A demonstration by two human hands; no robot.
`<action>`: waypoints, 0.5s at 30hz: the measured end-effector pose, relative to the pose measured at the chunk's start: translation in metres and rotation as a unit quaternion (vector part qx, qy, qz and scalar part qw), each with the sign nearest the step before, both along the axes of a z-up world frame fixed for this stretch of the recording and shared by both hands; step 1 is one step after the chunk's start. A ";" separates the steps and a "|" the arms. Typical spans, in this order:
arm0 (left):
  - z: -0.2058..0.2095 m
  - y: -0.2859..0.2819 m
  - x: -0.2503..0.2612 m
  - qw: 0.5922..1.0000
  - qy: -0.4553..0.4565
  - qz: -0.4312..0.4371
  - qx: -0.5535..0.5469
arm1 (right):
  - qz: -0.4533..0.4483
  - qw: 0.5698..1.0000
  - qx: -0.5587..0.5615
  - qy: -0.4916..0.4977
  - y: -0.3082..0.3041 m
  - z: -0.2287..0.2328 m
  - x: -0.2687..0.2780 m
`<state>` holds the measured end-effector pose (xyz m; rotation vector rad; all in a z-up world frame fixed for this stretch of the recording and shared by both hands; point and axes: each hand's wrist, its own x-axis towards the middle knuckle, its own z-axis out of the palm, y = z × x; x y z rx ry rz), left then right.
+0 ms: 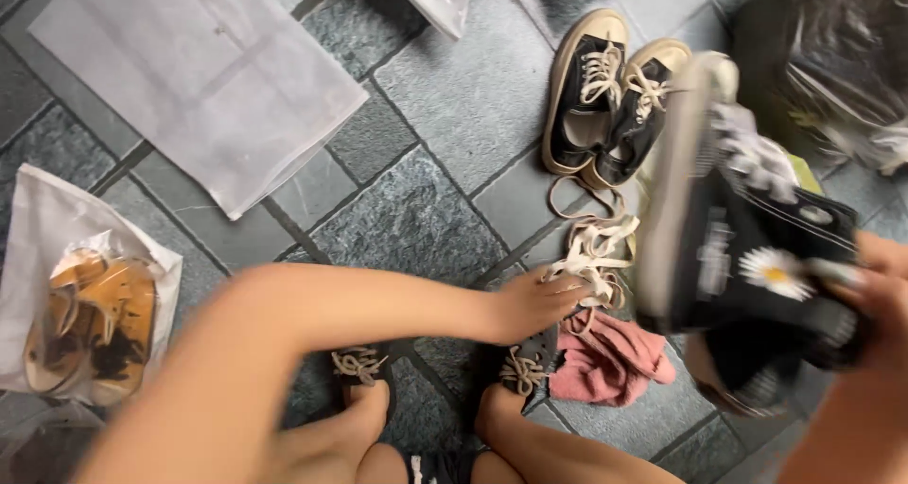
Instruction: Organizing and packing various pairs of shoes into plastic bags on the floor.
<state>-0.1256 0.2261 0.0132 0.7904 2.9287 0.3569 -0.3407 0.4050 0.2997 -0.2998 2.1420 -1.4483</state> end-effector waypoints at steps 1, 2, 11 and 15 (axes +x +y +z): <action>0.015 -0.035 0.026 0.994 -0.082 -0.031 0.062 | 0.026 0.999 0.030 -0.005 -0.027 -0.005 0.006; 0.031 -0.068 0.051 0.977 -0.162 -0.060 0.124 | 0.053 0.997 0.061 -0.009 -0.057 -0.006 0.013; 0.079 -0.211 0.147 0.824 -0.057 0.512 0.238 | 0.275 0.931 0.090 0.223 -0.217 -0.164 0.114; 0.055 -0.181 0.135 0.660 -0.111 0.655 0.351 | 0.367 0.876 0.145 0.277 -0.215 -0.259 0.170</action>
